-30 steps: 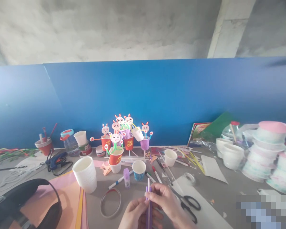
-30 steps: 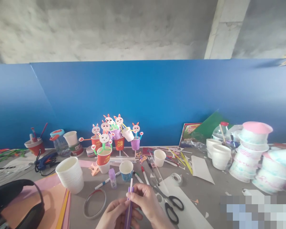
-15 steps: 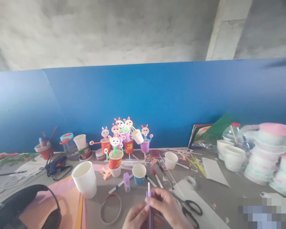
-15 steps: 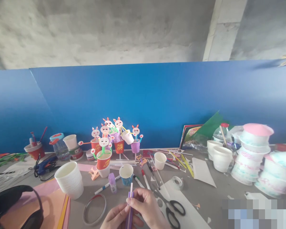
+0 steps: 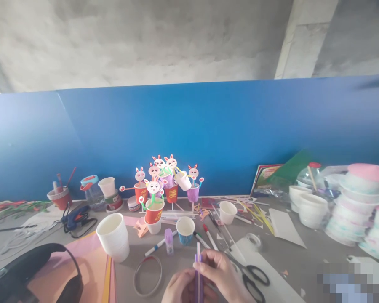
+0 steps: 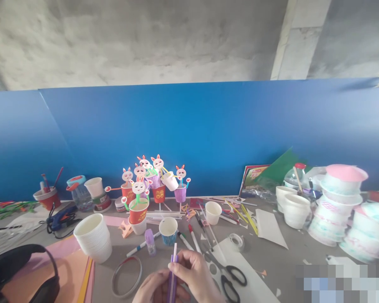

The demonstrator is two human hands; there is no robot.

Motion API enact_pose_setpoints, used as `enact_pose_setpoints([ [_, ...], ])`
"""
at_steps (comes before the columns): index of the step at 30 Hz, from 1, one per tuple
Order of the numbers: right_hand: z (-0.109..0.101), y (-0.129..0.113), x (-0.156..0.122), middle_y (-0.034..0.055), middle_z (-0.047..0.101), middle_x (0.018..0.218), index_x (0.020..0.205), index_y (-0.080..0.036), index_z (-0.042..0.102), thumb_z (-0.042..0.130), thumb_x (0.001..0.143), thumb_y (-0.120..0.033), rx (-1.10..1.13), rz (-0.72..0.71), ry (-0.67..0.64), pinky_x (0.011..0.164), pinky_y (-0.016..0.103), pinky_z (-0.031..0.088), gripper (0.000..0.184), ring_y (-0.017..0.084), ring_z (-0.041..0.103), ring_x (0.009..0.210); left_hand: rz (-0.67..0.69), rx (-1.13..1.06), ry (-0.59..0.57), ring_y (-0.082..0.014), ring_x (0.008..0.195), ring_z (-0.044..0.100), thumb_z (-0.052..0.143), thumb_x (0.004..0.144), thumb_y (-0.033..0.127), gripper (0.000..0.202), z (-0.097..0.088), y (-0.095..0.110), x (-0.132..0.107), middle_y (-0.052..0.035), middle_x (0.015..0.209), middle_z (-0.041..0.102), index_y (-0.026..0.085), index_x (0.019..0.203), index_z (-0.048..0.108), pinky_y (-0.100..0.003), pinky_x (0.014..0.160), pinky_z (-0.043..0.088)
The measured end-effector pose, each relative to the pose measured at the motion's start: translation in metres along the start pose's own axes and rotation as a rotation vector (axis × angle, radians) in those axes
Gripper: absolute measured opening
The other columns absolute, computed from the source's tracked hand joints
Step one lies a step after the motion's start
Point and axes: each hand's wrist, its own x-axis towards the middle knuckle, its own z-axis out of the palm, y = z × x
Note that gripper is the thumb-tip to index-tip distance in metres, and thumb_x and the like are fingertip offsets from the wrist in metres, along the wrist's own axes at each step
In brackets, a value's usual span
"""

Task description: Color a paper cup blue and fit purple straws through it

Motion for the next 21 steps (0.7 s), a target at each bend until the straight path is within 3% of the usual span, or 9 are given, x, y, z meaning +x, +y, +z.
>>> enact_pose_setpoints([
  [7,-0.0010,0.0008,-0.0010,-0.0082,0.046,0.048,0.063,-0.021,0.056,0.080,0.071,-0.056,0.009,0.031,0.004,0.046,0.022,0.026,0.043,0.008,0.037,0.046,-0.055,0.015,-0.010,-0.0286,0.063,0.076,0.070,0.075,0.058,0.053,0.0077,0.0034,-0.0039,-0.0171,0.078,0.081,0.008,0.090,0.078,-0.031,0.058,0.050],
  [11,-0.0017,0.0006,0.0001,-0.0083,0.046,0.049,0.063,-0.020,0.057,0.081,0.069,-0.056,0.002,0.040,0.007,0.046,0.022,0.026,0.043,0.008,0.035,0.045,-0.027,0.038,-0.057,-0.0287,0.070,0.078,0.066,0.082,0.054,0.047,0.0078,0.0040,-0.0048,-0.0157,0.079,0.081,0.010,0.093,0.076,-0.031,0.060,0.050],
  [21,-0.0017,0.0008,-0.0001,-0.0057,0.053,0.053,0.062,-0.019,0.060,0.081,0.069,-0.046,0.004,0.069,0.048,0.048,0.022,0.030,0.035,0.010,0.043,0.050,-0.010,0.189,-0.019,-0.0256,0.072,0.078,0.081,0.075,0.050,0.048,0.0108,0.0109,-0.0109,-0.0159,0.089,0.082,0.011,0.101,0.073,-0.026,0.054,0.054],
])
